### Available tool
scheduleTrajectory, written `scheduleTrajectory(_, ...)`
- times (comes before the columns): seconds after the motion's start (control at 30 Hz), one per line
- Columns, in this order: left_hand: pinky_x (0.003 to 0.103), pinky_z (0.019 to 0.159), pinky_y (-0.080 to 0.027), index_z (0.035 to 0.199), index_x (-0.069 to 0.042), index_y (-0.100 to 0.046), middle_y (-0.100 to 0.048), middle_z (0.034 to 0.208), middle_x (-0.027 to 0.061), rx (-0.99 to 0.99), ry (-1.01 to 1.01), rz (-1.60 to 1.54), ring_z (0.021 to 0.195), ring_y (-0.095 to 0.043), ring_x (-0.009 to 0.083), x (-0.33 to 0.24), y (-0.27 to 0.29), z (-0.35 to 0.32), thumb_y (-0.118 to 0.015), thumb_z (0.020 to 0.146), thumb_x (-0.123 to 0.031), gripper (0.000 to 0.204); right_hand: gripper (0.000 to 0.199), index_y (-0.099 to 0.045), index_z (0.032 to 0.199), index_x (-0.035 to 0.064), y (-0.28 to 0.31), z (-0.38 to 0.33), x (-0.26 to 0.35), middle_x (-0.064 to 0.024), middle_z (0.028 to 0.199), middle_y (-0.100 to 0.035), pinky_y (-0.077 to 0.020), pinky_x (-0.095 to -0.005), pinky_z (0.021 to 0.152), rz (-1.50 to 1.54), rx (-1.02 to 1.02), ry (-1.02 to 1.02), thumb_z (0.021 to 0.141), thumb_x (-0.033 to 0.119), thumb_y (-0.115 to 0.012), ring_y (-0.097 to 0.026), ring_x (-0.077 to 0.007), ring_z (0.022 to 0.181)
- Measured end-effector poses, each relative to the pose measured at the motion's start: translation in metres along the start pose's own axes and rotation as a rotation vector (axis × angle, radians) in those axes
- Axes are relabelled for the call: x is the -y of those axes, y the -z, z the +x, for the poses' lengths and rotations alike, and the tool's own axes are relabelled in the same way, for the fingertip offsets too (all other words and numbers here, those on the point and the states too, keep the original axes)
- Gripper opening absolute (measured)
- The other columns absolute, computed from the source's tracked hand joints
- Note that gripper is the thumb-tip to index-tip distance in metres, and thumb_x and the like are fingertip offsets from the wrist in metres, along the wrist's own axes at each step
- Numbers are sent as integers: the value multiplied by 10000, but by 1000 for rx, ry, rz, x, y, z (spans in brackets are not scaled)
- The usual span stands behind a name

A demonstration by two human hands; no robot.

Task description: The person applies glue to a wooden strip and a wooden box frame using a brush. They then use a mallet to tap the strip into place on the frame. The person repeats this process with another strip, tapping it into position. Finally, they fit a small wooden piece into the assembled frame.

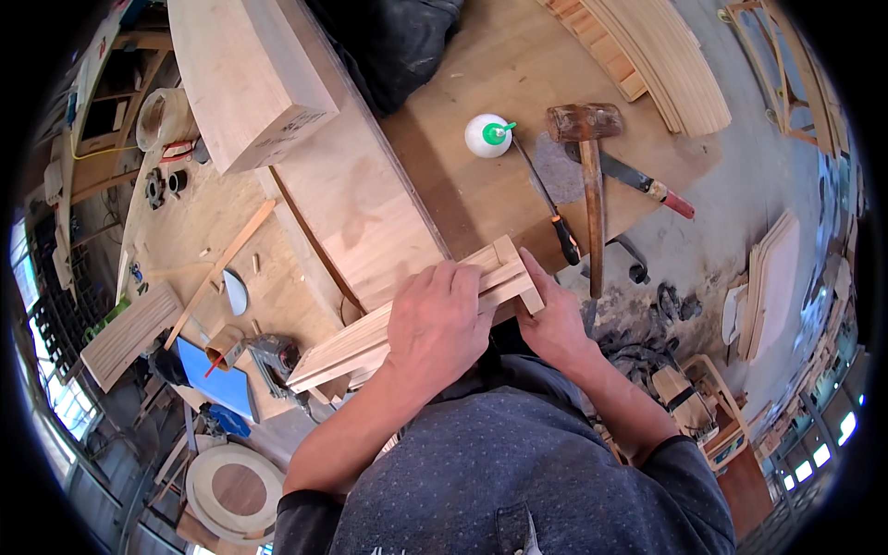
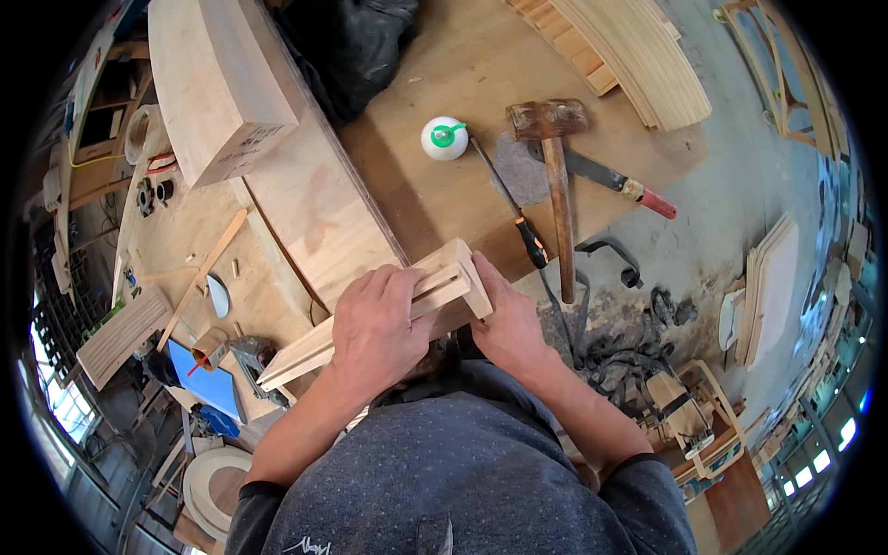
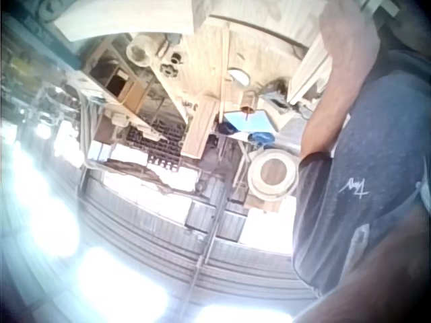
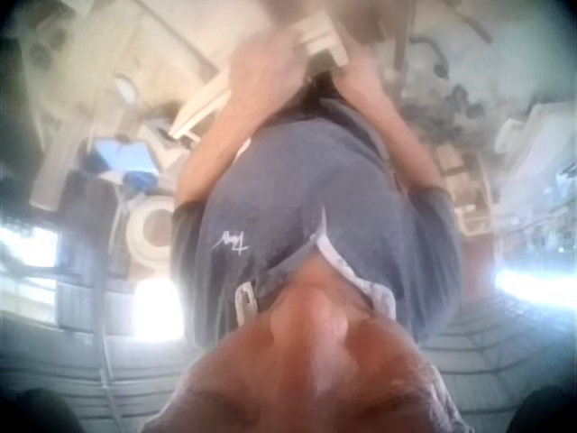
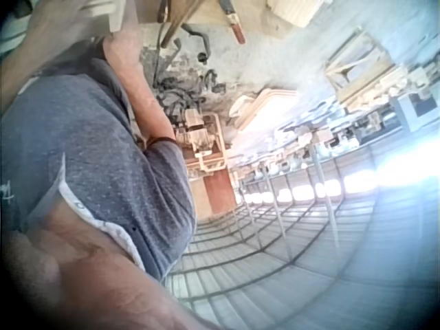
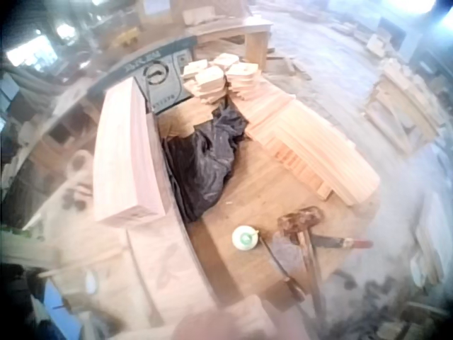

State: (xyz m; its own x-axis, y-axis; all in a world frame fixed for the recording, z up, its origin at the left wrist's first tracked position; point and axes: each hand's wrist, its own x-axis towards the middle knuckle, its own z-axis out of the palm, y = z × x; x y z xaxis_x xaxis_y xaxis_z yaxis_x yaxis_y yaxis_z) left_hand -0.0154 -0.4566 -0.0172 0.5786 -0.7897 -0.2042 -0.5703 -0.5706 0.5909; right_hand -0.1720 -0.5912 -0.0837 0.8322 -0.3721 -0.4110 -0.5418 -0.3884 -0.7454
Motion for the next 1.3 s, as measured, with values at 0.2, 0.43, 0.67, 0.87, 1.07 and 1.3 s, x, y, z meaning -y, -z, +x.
scheduleTrajectory(0.2,425,777,-537,1074,-15,-654,-683,952,136,-99,-47,8,857,-672,335,3,3,-12,-806,660,-70,444,941,-270,1579,-61,23,5,22,-313,1492,-465,-466,-483,1112,39,211,31,814,161,-772,-508,-482,1343)
scheduleTrajectory(0.43,430,750,-540,1160,4,-652,-711,1013,147,-185,-170,-49,864,-678,344,17,37,-53,-790,582,-4,594,1295,-143,1627,-42,69,6,94,-308,1532,-333,-416,-477,1163,107,470,25,697,425,-914,-444,-492,1385)
scheduleTrajectory(0.67,395,777,-574,1158,20,-663,-746,1102,178,-304,-219,-225,901,-722,311,25,94,-99,-840,816,-184,436,1128,-373,1515,15,65,0,164,-213,1440,-418,-447,-524,1103,78,389,537,627,393,-956,-444,-440,1331)
scheduleTrajectory(0.87,384,792,-545,1181,63,-687,-738,1092,188,-516,-110,-434,921,-686,297,37,127,-148,-786,893,-469,612,980,-466,1436,33,36,-22,227,-178,1290,-496,-486,-513,983,88,274,740,609,275,-933,-531,-406,1161)
scheduleTrajectory(1.07,433,903,-541,1127,35,-684,-709,1113,212,-680,-59,-540,1009,-681,301,53,120,-196,-699,924,-628,694,934,-492,1406,39,-7,-54,257,-175,1279,-482,-490,-523,946,37,232,801,607,254,-926,-528,-408,1135)
scheduleTrajectory(1.3,469,941,-542,1181,65,-676,-689,1151,242,-742,-173,-690,1070,-683,338,87,110,-230,-751,917,-531,656,913,-501,1404,41,-45,-73,271,-176,1301,-477,-481,-501,970,-92,206,832,623,257,-919,-511,-401,1184)
